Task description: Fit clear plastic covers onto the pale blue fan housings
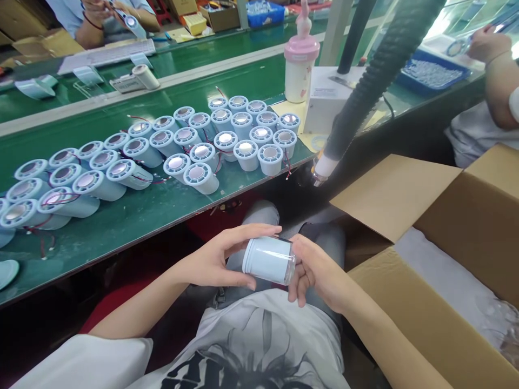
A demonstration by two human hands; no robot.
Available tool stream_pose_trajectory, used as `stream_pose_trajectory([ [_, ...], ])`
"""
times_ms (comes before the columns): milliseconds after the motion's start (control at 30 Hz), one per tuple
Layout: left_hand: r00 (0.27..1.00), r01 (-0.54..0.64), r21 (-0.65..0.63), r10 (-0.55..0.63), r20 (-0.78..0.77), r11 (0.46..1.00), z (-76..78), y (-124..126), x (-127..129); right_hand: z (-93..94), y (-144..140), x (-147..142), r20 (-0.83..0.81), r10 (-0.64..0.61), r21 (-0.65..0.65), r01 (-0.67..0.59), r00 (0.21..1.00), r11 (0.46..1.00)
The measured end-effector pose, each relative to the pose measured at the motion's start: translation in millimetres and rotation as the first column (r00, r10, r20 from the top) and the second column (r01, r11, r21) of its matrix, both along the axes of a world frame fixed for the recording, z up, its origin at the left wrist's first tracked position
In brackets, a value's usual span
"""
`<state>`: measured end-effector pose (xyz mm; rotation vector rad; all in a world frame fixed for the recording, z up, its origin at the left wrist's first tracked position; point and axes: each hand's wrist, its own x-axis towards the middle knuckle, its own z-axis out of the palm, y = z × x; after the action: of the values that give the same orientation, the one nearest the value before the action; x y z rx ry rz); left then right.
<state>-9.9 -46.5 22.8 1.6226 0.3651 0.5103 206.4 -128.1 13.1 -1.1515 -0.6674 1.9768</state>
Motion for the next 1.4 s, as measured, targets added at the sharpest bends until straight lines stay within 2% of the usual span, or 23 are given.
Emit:
stream_pose_trajectory([
  [200, 1.0, -0.012, 0.075, 0.01, 0.02, 0.997, -3.1, 2, 1, -0.2, 2, -1, -0.153, 0.109, -0.177, -0.136, 0.982, 0.975],
  [367, 1.0, -0.025, 0.18, 0.024, 0.008, 0.983, -3.0, 0, 3, -5.1, -2, -2, -0.185, 0.152, -0.236, -0.194, 0.971, 0.952],
  [433, 0.998, -0.046, 0.145, 0.05, -0.023, 0.988, -1.2, -3, 4, -8.5, -4, -2, -0.119, 0.168, -0.208, -0.191, 0.978, 0.959],
  [467, 0.997, -0.061, 0.118, 0.067, -0.047, 0.991, 0.1, -4, 4, -10.4, -5, -2, -0.034, 0.157, -0.164, -0.161, 0.987, 0.973],
  [533, 0.991, -0.089, 0.052, 0.094, -0.1, 0.995, 3.1, -7, 4, -14.6, -7, 0, 0.247, 0.027, 0.056, -0.041, 0.969, 0.998],
  [567, 0.987, -0.1, 0.013, 0.101, -0.123, 0.995, 4.6, -8, 5, -16.6, -8, 1, 0.382, -0.095, 0.235, 0.003, 0.919, 0.972],
  [600, 0.984, -0.109, -0.03, 0.104, -0.142, 0.994, 6.0, -9, 5, -18.3, -9, 3, 0.463, -0.229, 0.435, 0.006, 0.856, 0.901],
  [667, 0.981, -0.116, -0.121, 0.095, -0.167, 0.986, 8.2, -9, 5, -20.5, -11, 7, 0.47, -0.411, 0.748, -0.106, 0.781, 0.655],
  [700, 0.981, -0.111, -0.161, 0.081, -0.177, 0.981, 9.1, -9, 5, -20.8, -11, 8, 0.449, -0.427, 0.826, -0.181, 0.785, 0.534],
  [733, 0.981, -0.102, -0.192, 0.066, -0.183, 0.976, 9.7, -9, 5, -20.5, -12, 10, 0.441, -0.411, 0.858, -0.239, 0.798, 0.455],
  [767, 0.982, -0.09, -0.211, 0.051, -0.182, 0.973, 10.3, -8, 5, -19.8, -13, 10, 0.443, -0.379, 0.861, -0.268, 0.812, 0.432],
  [800, 0.984, -0.078, -0.217, 0.041, -0.172, 0.973, 10.6, -8, 5, -18.9, -13, 10, 0.445, -0.337, 0.842, -0.26, 0.829, 0.473],
  [900, 0.992, -0.058, -0.203, 0.034, -0.12, 0.977, 10.4, -7, 5, -16.3, -15, 8, 0.303, -0.191, 0.682, -0.072, 0.934, 0.728],
  [933, 0.994, -0.05, -0.208, 0.029, -0.102, 0.977, 9.7, -7, 5, -15.8, -15, 7, 0.226, -0.164, 0.615, -0.01, 0.96, 0.788],
  [967, 0.996, -0.038, -0.223, 0.02, -0.087, 0.974, 8.7, -7, 4, -15.2, -15, 6, 0.162, -0.148, 0.563, 0.032, 0.976, 0.826],
  [1067, 0.999, -0.011, -0.252, 0.002, -0.036, 0.968, 4.0, -7, 4, -11.9, -15, 7, 0.108, -0.126, 0.488, 0.057, 0.986, 0.871],
  [1267, 0.999, 0.002, -0.147, -0.008, -0.036, 0.989, -5.6, -6, 5, -7.2, -15, 12, 0.14, -0.104, 0.364, 0.046, 0.985, 0.93],
  [1400, 0.994, -0.001, -0.256, -0.026, -0.102, 0.967, -16.9, -5, 4, -19.7, -14, 0, 0.07, -0.15, 0.285, 0.125, 0.986, 0.95],
])
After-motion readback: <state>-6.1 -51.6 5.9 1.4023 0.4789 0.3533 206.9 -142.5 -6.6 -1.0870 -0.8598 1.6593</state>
